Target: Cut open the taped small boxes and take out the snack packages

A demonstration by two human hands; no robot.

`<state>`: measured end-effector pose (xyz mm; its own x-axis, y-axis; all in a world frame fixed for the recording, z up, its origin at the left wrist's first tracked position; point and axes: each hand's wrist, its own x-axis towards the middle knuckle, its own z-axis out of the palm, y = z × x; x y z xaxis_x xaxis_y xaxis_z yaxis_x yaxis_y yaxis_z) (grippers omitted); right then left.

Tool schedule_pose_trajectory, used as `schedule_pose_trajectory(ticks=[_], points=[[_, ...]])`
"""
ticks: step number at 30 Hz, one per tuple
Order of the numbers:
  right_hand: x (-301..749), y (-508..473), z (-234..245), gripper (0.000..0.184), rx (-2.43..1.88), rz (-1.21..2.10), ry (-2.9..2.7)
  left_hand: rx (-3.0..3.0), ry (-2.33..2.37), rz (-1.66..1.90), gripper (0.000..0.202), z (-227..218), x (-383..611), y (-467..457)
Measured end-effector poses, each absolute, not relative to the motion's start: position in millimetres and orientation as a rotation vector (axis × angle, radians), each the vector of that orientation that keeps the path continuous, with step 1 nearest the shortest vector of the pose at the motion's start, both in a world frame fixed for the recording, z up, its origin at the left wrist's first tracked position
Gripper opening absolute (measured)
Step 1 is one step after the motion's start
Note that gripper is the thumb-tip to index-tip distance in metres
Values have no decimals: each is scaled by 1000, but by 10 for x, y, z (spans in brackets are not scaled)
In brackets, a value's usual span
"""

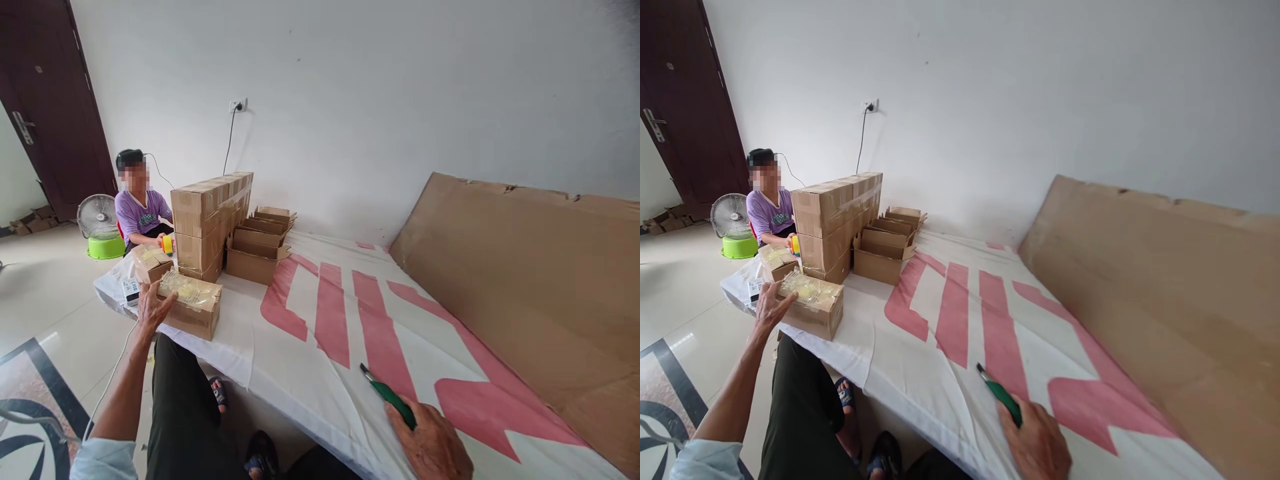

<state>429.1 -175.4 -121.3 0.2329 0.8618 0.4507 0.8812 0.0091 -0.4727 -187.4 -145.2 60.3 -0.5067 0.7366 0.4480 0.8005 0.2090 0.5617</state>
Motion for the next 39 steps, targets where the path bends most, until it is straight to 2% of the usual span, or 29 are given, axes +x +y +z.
schedule_pose_trajectory(ticks=[10, 15, 18, 22, 26, 30, 34, 39], points=[[4258, -1801, -1140, 47, -1826, -14, -1623, -2090, -2090, -1543, 63, 392, -909, -1601], [4233, -1769, -1043, 47, -1793, 74, -1523, -2346, -2119, -1856, 55, 309, -701, -1397], [4074, -1663, -842, 55, -1716, 294, -1324, -2324, -2160, -2018, 52, 310, -699, -1270], [3527, -1448, -450, 60, -1428, 762, -1164, -2313, -2202, -2087, 55, 346, -713, -1250], [2883, -1269, -143, 66, -1269, 1007, -1133, -2296, -2241, -2168, 53, 417, -699, -1312], [2577, -1286, -35, 68, -1203, 991, -1173, -2323, -2243, -2185, 49, 493, -697, -1315], [2622, -1587, -62, 61, -1271, 892, -1204, -2419, -2152, -2107, 44, 536, -682, -1286], [2797, -2070, -69, 53, -1307, 828, -1221, -2602, -2086, -2016, 24, 559, -537, -1335]])
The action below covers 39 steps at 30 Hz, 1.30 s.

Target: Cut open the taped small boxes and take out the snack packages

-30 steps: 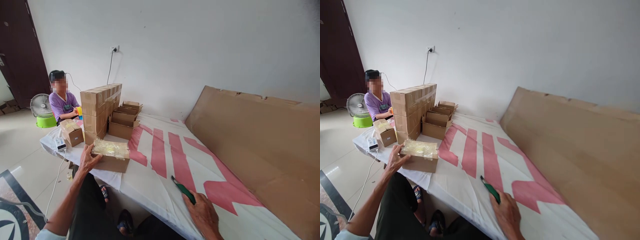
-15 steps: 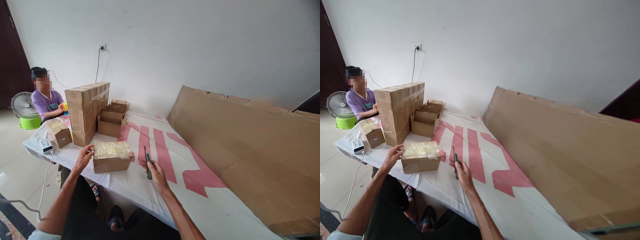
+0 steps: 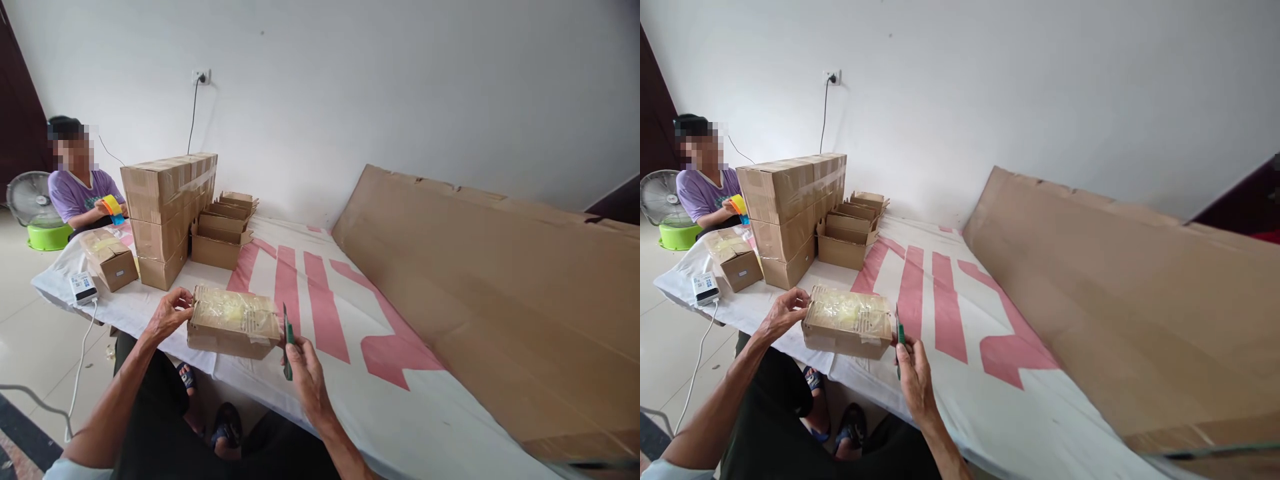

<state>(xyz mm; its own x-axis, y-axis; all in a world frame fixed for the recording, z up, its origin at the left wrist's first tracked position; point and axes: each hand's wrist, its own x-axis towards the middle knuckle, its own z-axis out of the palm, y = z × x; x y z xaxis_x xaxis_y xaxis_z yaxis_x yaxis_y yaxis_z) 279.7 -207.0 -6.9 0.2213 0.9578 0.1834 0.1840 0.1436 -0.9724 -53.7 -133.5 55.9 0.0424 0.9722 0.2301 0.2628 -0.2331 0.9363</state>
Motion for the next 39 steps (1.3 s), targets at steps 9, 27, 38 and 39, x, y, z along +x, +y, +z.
schedule_pose_trajectory(ticks=[9, 27, 38, 39], points=[[2986, -2259, -5, 51, -1315, 789, -1229, 1749, 1306, 1178, 17, 595, -365, -1420], [3139, -1823, 795, 44, -1267, 759, -1781, 1863, 1091, 997, 37, 647, -384, -1269], [2624, -1469, 1440, 39, -1074, 718, -2242, 1678, 1034, 1002, 49, 639, -305, -1427], [2605, -1453, 1458, 39, -1070, 718, -2256, 1679, 1037, 1006, 49, 625, -303, -1429]])
